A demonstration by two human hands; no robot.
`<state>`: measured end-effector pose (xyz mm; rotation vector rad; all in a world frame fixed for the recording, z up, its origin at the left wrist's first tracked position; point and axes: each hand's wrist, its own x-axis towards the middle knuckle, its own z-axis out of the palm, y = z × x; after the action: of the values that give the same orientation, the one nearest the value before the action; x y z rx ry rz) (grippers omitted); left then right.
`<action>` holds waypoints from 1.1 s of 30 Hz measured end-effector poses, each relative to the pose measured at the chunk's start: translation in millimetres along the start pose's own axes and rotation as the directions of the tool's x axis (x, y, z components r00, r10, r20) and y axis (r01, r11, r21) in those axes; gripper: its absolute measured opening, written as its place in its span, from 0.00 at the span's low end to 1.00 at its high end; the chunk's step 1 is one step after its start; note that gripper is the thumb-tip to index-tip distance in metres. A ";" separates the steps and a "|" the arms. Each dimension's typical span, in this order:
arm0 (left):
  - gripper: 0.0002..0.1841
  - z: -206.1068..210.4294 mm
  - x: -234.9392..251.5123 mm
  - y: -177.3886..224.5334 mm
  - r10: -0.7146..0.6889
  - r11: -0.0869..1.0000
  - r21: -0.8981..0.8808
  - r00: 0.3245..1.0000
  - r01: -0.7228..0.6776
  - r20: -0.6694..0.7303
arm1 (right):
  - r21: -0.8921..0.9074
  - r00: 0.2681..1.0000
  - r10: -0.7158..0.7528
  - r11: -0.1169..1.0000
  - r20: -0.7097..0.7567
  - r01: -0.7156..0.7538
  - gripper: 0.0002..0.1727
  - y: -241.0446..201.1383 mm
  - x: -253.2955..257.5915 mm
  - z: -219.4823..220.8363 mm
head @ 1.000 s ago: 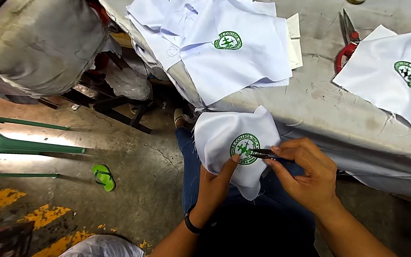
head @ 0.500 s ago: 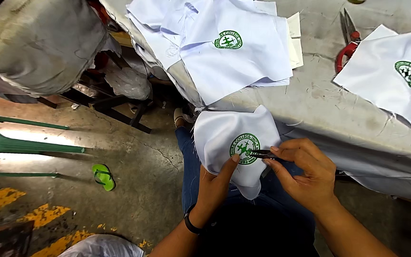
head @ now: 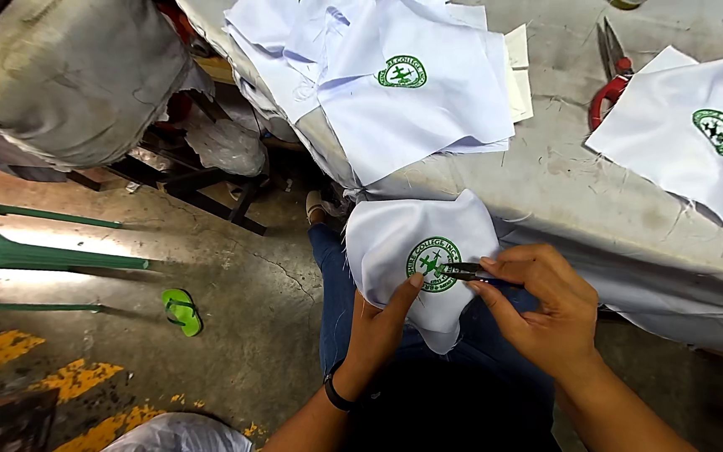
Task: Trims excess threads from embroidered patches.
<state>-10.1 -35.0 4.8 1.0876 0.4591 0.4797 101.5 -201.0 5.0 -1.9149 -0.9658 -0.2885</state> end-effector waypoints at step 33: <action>0.12 -0.3 2.2 1.5 0.007 1.000 0.008 1.000 -0.007 0.021 | -0.053 0.999 -0.027 0.998 0.019 0.028 0.08 -0.6 1.4 -3.0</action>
<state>-8.6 -32.9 5.8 1.1014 0.4393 0.4727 102.6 -202.6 7.8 -1.9567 -1.0063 -0.3165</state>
